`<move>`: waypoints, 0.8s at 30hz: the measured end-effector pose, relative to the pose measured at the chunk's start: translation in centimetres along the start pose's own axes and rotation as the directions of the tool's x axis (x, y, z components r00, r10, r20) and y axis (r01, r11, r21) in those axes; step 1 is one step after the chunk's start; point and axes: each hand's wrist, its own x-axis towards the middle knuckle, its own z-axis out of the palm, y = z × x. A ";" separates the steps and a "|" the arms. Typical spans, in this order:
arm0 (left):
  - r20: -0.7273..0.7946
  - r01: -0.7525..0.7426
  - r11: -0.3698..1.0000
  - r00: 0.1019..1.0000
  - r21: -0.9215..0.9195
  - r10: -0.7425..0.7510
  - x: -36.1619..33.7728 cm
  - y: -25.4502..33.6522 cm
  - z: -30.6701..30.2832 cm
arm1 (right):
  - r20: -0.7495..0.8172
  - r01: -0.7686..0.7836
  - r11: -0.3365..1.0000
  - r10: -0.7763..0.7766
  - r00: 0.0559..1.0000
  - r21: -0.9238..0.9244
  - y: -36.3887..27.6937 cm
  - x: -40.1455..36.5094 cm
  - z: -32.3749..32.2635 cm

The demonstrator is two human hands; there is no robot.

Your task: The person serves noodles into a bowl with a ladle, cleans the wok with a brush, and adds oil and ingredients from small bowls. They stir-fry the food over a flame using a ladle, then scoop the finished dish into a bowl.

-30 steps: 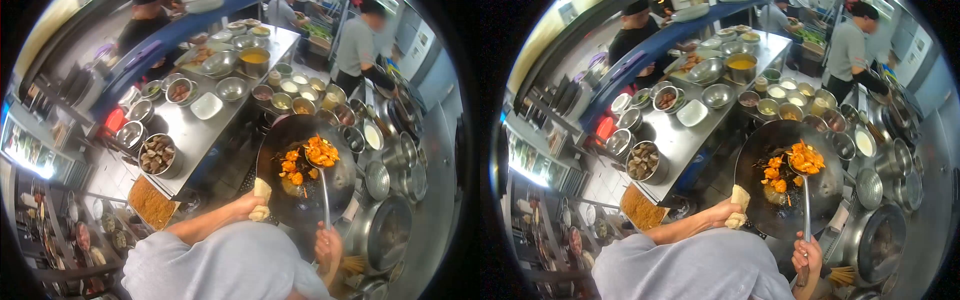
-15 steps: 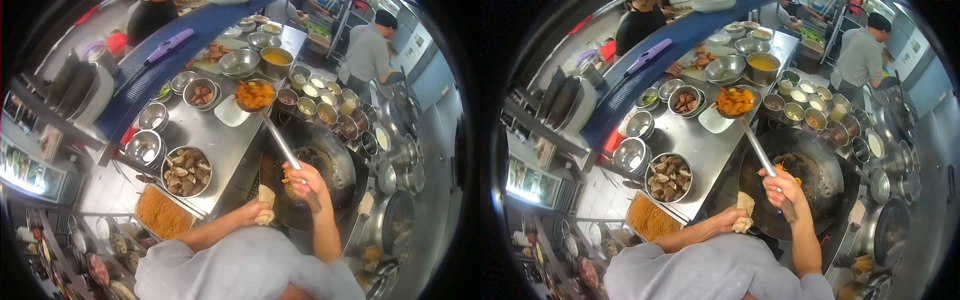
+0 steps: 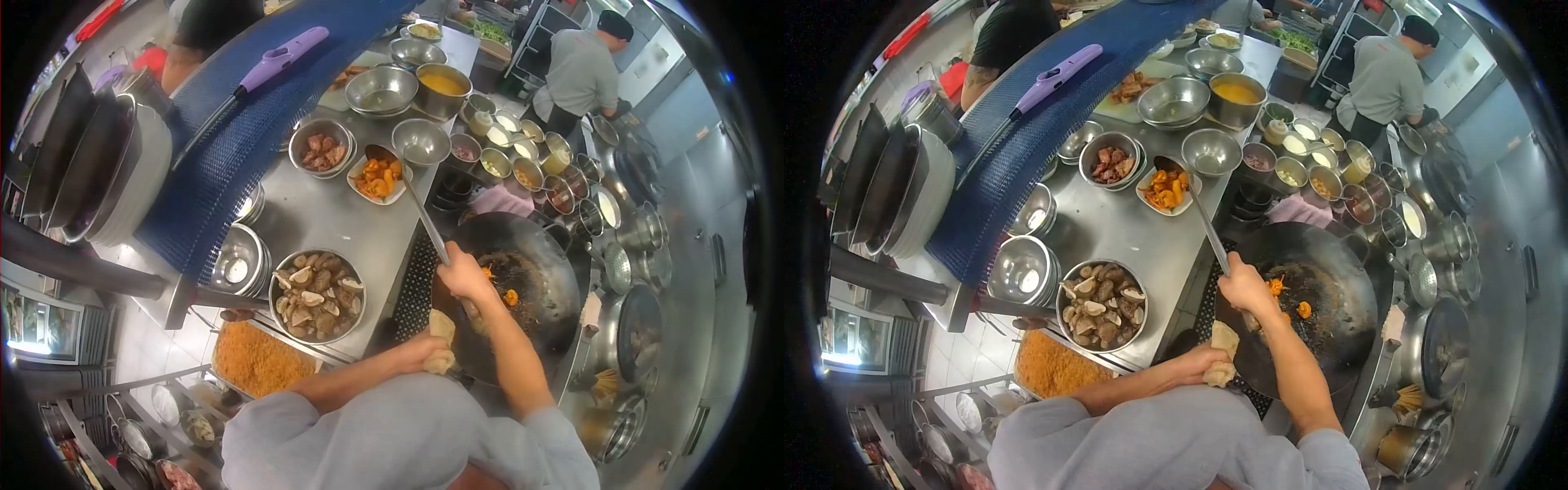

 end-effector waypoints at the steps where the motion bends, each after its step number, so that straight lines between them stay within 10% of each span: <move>1: -0.001 0.001 1.000 1.000 -0.003 -0.001 -0.1 -0.1 0.1 | -0.090 0.075 0.987 -0.088 0.992 -0.141 1.0 0.3 0.9; 7: -0.058 -0.067 0.997 0.996 0.027 0.068 -0.4 0.1 0.5 | -0.232 0.121 0.974 -0.165 0.959 -0.190 1.3 -0.2 0.1; 9: -0.066 -0.051 0.997 0.996 0.051 0.054 -0.8 0.2 0.5 | -0.127 0.013 0.987 0.007 0.992 0.158 -0.8 -2.4 -1.5; 14: -0.141 0.005 0.997 0.990 0.082 0.006 -0.7 0.9 0.4 | -0.043 0.017 0.667 0.022 0.999 0.745 3.1 -11.6 -2.0; 18: -0.125 0.033 0.982 0.992 0.187 -0.009 0.2 1.4 -0.1 | 0.116 -0.127 0.137 0.082 0.990 0.983 8.9 -19.8 -1.7; 24: -0.167 -0.059 0.942 0.979 0.331 0.120 1.5 2.0 1.6 | -0.067 -0.289 0.474 0.602 0.795 0.831 13.7 -26.7 -2.5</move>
